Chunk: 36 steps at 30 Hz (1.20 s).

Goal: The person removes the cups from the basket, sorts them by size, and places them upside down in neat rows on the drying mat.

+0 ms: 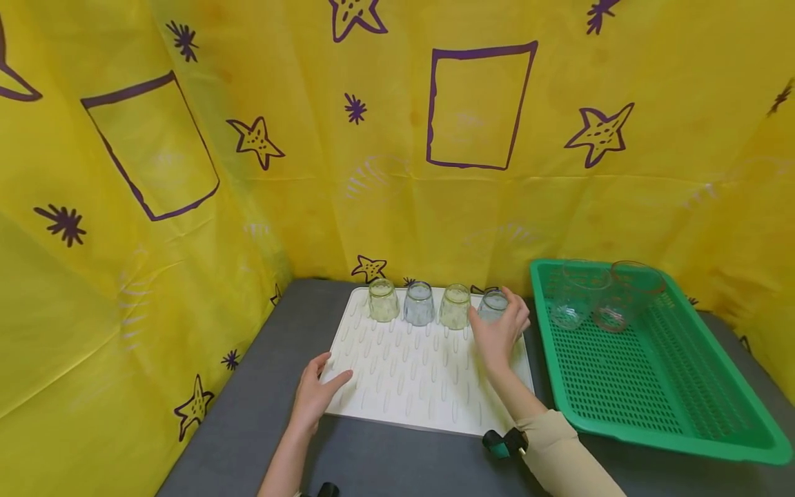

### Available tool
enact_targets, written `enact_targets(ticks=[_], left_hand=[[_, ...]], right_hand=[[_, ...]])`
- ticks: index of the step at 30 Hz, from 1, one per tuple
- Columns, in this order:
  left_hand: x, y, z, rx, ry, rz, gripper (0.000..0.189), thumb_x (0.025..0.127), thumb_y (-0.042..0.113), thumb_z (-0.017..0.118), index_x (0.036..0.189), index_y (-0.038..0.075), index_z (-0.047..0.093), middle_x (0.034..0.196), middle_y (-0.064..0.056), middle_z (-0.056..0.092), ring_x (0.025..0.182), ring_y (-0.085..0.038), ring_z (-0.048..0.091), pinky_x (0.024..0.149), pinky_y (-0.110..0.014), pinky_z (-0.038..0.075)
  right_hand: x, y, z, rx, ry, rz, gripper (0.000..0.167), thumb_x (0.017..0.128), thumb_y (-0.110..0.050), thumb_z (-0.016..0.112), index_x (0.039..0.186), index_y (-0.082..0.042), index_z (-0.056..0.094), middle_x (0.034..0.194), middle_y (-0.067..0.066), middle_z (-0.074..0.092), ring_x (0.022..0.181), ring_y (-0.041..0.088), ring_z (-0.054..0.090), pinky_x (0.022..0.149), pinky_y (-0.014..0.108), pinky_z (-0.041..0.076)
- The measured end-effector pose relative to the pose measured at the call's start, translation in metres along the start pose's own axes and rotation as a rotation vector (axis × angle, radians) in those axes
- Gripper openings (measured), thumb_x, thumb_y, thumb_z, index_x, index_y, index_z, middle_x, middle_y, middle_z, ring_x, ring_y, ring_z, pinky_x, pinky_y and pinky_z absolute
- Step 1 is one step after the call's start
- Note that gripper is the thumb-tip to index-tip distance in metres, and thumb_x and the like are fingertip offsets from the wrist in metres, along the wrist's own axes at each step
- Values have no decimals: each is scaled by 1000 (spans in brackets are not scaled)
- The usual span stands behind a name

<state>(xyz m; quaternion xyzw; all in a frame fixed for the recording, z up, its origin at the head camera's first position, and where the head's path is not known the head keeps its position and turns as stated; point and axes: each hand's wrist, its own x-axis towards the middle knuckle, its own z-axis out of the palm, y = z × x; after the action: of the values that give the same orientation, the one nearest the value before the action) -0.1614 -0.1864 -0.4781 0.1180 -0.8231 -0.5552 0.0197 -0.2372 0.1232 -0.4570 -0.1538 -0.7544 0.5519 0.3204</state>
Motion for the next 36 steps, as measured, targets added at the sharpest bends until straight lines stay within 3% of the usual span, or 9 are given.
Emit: enact_targets(ticks=[6, 12, 19, 27, 36], left_hand=[[0, -1, 0, 6, 1, -4, 72, 85, 26, 75, 143, -1, 41, 146, -25, 36, 136, -40, 31, 108, -56, 29], [0, -1, -2, 28, 7, -8, 69, 86, 26, 74, 142, 0, 42, 146, -26, 36, 136, -41, 31, 107, -56, 29], [0, -1, -3, 36, 10, -4, 67, 87, 26, 74, 141, -1, 43, 145, -27, 37, 135, -42, 32, 107, -55, 30], [0, -1, -1, 23, 5, 1, 66, 87, 24, 74, 140, -2, 45, 145, -28, 37, 135, -42, 33, 107, -54, 31], [1, -2, 1, -1, -1, 2, 63, 87, 23, 74, 138, -1, 47, 146, -26, 38, 137, -41, 32, 108, -53, 32]], right_hand=[[-5, -36, -28, 128, -163, 100, 65, 83, -16, 77, 139, -10, 44, 144, 13, 29, 127, 34, 27, 100, 51, 32], [4, -63, -67, 208, -281, 171, 66, 90, -20, 71, 146, -14, 36, 145, 7, 29, 118, 22, 29, 98, 41, 32], [20, -74, -103, 172, -279, 161, 67, 90, -25, 71, 147, -20, 36, 145, 0, 29, 113, 15, 30, 87, 33, 37], [58, -64, -149, 52, -250, 195, 73, 90, -35, 70, 150, -24, 29, 146, 0, 23, 110, 9, 28, 83, 32, 35], [109, -46, -195, -105, -260, 241, 90, 90, -43, 66, 155, -18, 10, 155, 13, -2, 120, 31, 19, 85, 35, 33]])
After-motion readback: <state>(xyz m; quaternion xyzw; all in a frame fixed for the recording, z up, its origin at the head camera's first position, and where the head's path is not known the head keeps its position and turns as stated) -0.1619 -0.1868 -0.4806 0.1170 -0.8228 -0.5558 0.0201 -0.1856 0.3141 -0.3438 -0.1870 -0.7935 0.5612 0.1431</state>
